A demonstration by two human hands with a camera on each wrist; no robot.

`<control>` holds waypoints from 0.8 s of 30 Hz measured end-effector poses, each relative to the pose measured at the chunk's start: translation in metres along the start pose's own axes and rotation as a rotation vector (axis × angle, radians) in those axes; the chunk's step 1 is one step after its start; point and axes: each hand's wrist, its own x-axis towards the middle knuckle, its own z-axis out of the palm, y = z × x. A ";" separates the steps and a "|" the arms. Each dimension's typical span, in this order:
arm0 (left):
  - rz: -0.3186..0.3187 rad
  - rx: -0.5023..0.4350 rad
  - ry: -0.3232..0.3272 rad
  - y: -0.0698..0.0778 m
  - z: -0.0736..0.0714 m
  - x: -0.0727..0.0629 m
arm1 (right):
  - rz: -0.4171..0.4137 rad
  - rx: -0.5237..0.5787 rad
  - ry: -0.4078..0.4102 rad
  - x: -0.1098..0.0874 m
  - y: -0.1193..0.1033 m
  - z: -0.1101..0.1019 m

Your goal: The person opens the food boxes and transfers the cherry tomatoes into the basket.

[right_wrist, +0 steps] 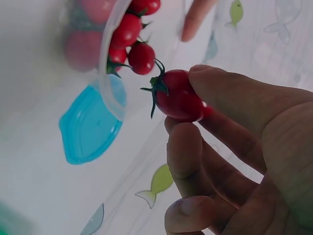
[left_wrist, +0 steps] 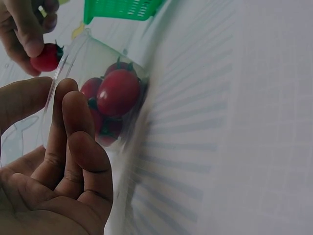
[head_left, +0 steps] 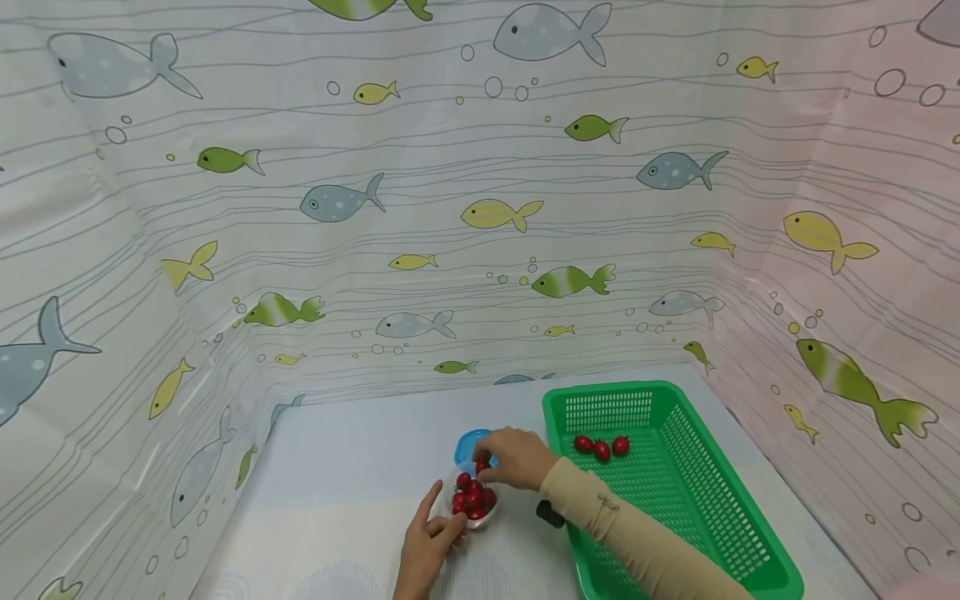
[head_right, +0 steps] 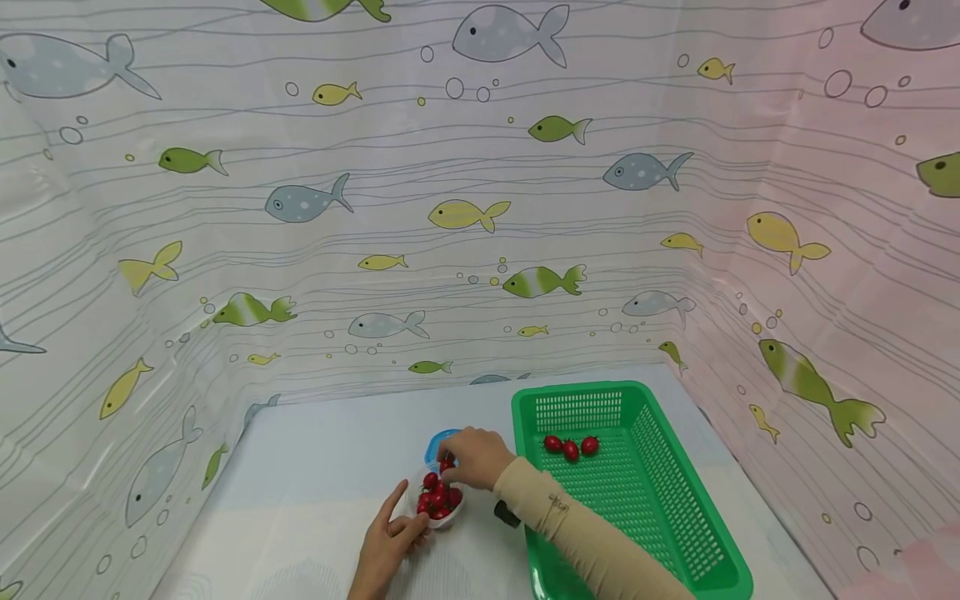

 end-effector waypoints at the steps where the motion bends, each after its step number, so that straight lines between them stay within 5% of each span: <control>1: 0.001 -0.002 0.000 0.000 0.000 0.000 | 0.001 0.000 0.003 0.000 0.001 -0.001; 24: 0.006 0.037 0.012 -0.017 -0.001 0.010 | -0.011 0.134 0.142 -0.015 0.023 -0.034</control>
